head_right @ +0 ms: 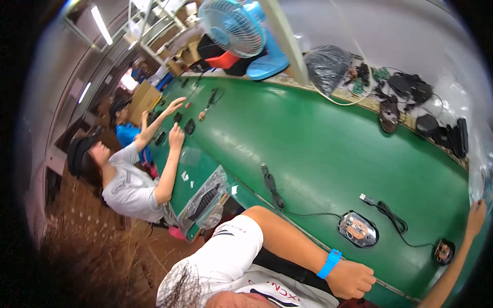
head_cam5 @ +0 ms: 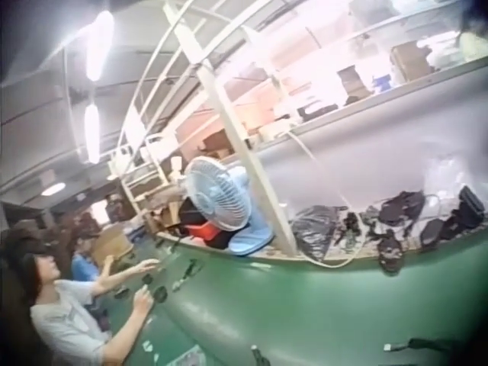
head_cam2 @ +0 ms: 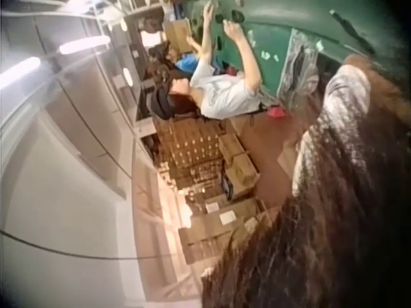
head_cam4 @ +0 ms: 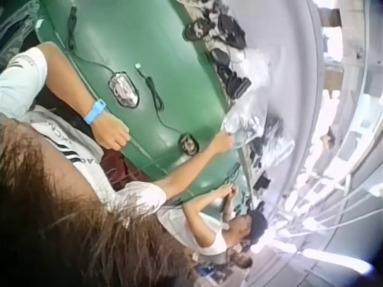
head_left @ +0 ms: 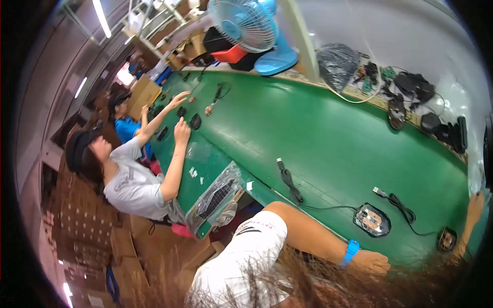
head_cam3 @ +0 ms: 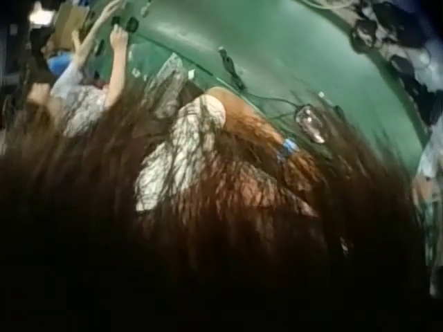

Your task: Assembling internal components into computer mouse housings on a production line.

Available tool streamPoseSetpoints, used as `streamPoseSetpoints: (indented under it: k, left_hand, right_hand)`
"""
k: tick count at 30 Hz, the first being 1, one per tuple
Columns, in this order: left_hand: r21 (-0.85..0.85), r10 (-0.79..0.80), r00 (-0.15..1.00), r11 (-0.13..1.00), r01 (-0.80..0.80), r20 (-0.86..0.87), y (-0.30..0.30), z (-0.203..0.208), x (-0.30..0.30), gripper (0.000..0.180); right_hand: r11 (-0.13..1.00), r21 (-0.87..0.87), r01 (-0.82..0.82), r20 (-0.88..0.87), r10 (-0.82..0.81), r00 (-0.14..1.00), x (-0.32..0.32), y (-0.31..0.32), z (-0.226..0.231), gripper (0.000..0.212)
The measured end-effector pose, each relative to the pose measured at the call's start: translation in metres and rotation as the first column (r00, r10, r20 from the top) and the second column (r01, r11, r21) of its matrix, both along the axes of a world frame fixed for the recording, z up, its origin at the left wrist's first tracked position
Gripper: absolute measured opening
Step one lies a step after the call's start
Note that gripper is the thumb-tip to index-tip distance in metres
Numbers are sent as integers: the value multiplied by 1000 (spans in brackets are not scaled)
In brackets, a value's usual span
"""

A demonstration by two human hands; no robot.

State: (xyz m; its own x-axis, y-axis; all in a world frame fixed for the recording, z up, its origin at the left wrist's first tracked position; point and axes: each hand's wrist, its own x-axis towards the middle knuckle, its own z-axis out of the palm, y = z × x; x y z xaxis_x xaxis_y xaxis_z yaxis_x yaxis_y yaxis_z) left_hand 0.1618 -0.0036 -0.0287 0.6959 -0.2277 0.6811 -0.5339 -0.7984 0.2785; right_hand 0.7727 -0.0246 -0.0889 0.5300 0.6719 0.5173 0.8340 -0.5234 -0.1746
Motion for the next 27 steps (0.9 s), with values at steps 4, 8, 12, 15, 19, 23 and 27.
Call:
streamPoseSetpoints:
  k: [4,8,12,15,19,23,27]
  left_hand:
    - [152,21,999,988,-14,-47,4,-4,-1,28]
    - [-21,-59,989,998,56,-138,0,-8,1,16]
    - [-27,-75,997,997,74,-20,3,3,3,16]
    - [-50,-23,999,998,25,42,-1,-5,5,15]
    - [-194,41,997,981,-28,62,4,10,-13,18]
    - [-191,243,969,954,-230,48,19,62,-87,16]
    - [-30,562,823,827,-561,80,83,104,-190,15]
  right_hand:
    - [989,-146,-4,611,94,786,-1,34,-21,28]
    - [981,-164,-104,324,153,934,-10,55,-12,30]
    - [998,-58,-26,-21,25,999,45,29,-6,35]
    - [997,10,71,-38,-71,997,44,18,9,37]
    - [991,131,-29,-176,52,983,-48,17,42,35]
    - [938,232,-256,-375,329,867,-197,-26,84,20]
    - [880,369,-298,-495,458,739,-324,-109,88,18]
